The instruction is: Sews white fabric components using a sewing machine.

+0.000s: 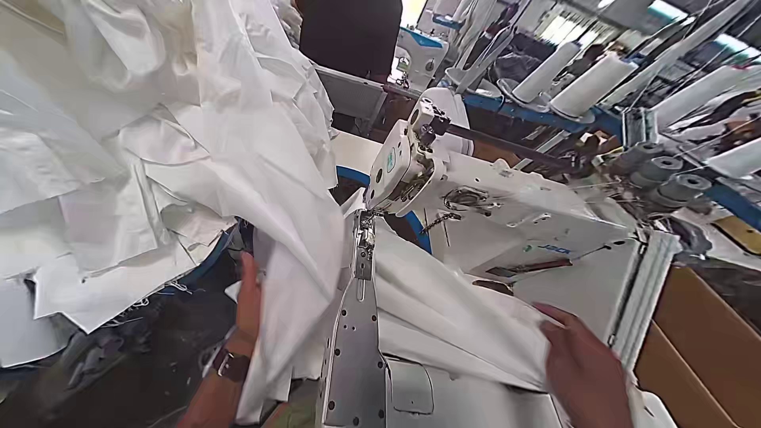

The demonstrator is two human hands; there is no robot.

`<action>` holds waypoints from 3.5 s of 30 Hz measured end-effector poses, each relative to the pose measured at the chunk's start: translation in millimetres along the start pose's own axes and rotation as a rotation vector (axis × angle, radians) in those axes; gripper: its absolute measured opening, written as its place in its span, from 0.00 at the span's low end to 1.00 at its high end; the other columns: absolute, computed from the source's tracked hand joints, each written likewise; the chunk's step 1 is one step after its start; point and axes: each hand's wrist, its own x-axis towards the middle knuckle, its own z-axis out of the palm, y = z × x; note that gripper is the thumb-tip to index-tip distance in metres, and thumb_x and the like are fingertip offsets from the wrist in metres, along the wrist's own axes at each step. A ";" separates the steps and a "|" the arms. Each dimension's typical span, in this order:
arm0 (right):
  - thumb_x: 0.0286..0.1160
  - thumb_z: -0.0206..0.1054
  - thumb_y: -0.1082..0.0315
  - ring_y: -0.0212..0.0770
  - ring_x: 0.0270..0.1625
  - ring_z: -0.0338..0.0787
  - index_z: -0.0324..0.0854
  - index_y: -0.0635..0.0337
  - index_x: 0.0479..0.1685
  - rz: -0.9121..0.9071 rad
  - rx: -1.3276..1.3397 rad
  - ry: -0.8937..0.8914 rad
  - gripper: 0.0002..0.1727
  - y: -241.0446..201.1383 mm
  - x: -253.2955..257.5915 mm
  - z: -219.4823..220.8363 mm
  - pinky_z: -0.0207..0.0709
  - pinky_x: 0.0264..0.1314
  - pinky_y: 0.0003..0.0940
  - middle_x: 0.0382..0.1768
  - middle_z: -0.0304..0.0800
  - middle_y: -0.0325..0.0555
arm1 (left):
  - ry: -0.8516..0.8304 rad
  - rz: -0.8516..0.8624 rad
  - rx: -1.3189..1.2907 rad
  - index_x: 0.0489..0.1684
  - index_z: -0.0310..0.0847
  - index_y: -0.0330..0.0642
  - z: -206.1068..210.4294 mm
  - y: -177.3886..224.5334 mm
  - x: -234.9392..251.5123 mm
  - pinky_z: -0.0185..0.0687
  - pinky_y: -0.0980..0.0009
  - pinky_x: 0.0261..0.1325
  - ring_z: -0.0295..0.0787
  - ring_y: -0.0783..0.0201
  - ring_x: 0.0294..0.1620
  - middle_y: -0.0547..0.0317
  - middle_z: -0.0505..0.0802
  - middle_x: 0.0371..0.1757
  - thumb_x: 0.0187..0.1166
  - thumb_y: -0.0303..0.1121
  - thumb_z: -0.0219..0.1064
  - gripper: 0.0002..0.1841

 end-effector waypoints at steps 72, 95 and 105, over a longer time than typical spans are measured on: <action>0.75 0.65 0.66 0.36 0.48 0.96 0.89 0.65 0.30 -0.568 0.290 -0.142 0.12 -59.0 63.6 158.1 0.84 0.44 0.26 0.63 0.93 0.55 | -0.250 0.184 1.311 0.86 0.71 0.48 64.6 -84.2 50.4 0.84 0.49 0.45 0.90 0.46 0.44 0.41 0.91 0.51 0.90 0.50 0.51 0.29; 0.68 0.61 0.70 0.35 0.30 0.87 0.84 0.64 0.28 -0.547 0.381 -0.287 0.08 -60.2 59.7 159.1 0.75 0.30 0.32 0.69 0.89 0.56 | -0.185 0.447 1.389 0.69 0.82 0.31 69.0 -86.4 43.6 0.88 0.48 0.53 0.91 0.39 0.51 0.32 0.88 0.61 0.78 0.44 0.71 0.27; 0.56 0.64 0.71 0.44 0.30 0.90 0.78 0.65 0.18 -0.583 0.226 -0.452 0.07 -68.4 57.7 143.1 0.74 0.25 0.41 0.82 0.76 0.59 | -0.422 0.581 1.569 0.66 0.85 0.35 62.4 -77.7 57.0 0.58 0.25 0.78 0.76 0.38 0.82 0.47 0.85 0.78 0.81 0.28 0.58 0.18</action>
